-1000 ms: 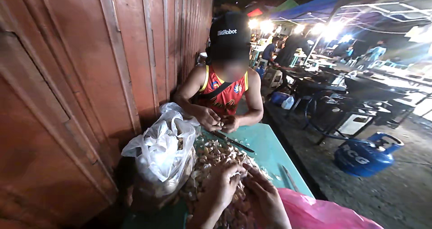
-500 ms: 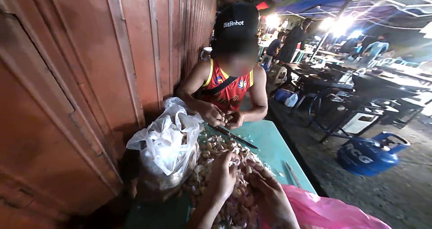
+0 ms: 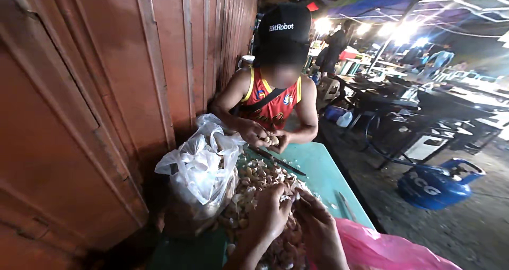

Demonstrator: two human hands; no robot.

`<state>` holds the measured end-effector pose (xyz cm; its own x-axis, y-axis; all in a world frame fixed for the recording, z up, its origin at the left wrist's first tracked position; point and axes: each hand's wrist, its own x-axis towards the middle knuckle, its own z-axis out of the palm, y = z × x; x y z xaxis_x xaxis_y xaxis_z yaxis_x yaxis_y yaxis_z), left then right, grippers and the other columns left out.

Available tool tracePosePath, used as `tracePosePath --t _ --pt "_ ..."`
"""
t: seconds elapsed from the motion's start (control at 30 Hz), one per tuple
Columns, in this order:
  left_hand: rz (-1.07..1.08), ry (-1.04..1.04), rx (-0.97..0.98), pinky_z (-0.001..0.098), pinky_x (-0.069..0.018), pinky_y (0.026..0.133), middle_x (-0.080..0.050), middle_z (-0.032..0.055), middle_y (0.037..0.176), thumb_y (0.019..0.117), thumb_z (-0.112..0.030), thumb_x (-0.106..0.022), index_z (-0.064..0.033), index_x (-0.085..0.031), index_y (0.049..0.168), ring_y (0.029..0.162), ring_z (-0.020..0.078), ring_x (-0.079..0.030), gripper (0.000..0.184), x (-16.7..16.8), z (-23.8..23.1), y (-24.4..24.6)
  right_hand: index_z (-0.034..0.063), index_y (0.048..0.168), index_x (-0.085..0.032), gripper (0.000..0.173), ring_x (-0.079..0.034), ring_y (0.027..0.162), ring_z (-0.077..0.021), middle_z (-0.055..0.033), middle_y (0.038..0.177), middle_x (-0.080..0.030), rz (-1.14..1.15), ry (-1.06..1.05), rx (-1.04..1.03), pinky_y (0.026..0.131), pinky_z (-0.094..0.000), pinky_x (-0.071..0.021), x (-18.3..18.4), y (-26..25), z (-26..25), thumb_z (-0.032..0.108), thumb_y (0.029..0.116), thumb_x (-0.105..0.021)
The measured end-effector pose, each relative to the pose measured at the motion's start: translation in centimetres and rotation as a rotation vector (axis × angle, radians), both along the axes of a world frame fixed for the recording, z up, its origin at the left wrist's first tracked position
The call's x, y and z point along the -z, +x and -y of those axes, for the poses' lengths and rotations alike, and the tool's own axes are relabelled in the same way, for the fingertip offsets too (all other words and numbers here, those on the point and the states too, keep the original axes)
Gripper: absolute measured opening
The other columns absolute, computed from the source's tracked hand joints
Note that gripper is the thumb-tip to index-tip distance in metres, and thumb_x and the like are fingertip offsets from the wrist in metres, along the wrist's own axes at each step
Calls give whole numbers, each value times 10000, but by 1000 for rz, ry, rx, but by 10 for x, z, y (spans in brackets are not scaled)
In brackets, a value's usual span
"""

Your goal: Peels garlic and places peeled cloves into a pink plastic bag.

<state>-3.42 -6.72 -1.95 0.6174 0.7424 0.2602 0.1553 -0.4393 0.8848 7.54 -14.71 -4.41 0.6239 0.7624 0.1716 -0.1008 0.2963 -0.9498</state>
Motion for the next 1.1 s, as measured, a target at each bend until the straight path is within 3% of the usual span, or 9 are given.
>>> tracePosePath --t 0.1,0.2,0.33,0.47,0.63,0.7,0.87,0.97,1.1 --pt "45 -113 -11 338 -502 987 -691 174 1125 1004 -170 -580 32 -694 1145 1085 214 -650 271 0 -3 -1 -16 1155 -655 276 -701 789 -96 -56 989 -739 -119 7 -99 716 -268 -606 1 2 1 -64 947 -480" --pt "118 -193 -96 325 -521 938 -683 151 1107 1010 -173 -595 26 -687 1137 1025 179 -652 253 -1 -6 -2 -11 1158 -622 284 -687 722 -94 -54 928 -734 -229 -11 -102 670 -260 -596 -3 0 0 -61 967 -417" --pt "113 -151 -114 315 -526 939 -688 141 1108 1003 -162 -601 12 -699 1125 1025 168 -658 234 3 -11 -3 8 1106 -598 251 -688 717 -112 -88 944 -728 -312 -6 -120 637 -252 -589 -7 0 0 -44 989 -383" --pt "126 -52 -22 300 -514 986 -719 123 1115 993 -163 -621 -5 -730 1125 1067 157 -668 232 5 -10 -2 2 1056 -644 249 -667 685 -104 -76 871 -713 -365 -5 -130 635 -249 -584 -7 4 1 -28 1008 -401" --pt "96 131 26 393 -524 992 -743 144 1098 992 -120 -602 1 -742 1112 1059 231 -698 221 13 -8 1 7 1032 -647 218 -661 655 -88 -48 830 -712 -319 -68 -85 601 -236 -572 -10 6 3 -15 1007 -432" --pt "22 185 52 436 -511 1011 -735 165 1122 985 -77 -573 12 -731 1128 1089 280 -690 231 10 -8 -1 -11 1063 -665 230 -688 702 -94 -50 884 -733 -270 -73 -58 647 -242 -593 -12 6 3 -34 1003 -444" --pt "-113 192 79 457 -494 1045 -703 215 1210 954 9 -560 39 -700 1204 1159 343 -666 289 1 -5 -4 -7 1042 -681 226 -697 742 -89 -40 908 -742 -147 -54 -36 678 -239 -593 -9 8 3 -37 990 -463" --pt "-174 177 93 455 -491 1051 -685 219 1245 972 -6 -548 38 -676 1243 1181 342 -654 302 -5 -4 -6 -28 1064 -684 181 -690 743 -81 -35 914 -738 -87 -65 -43 691 -238 -593 -8 10 3 -39 958 -539" --pt "-185 188 99 426 -499 1039 -683 224 1223 988 -33 -536 53 -662 1228 1165 332 -658 284 -4 -4 -4 -14 1035 -694 191 -695 746 -81 -35 923 -743 -101 -49 -36 693 -238 -598 -8 9 2 -61 942 -534"
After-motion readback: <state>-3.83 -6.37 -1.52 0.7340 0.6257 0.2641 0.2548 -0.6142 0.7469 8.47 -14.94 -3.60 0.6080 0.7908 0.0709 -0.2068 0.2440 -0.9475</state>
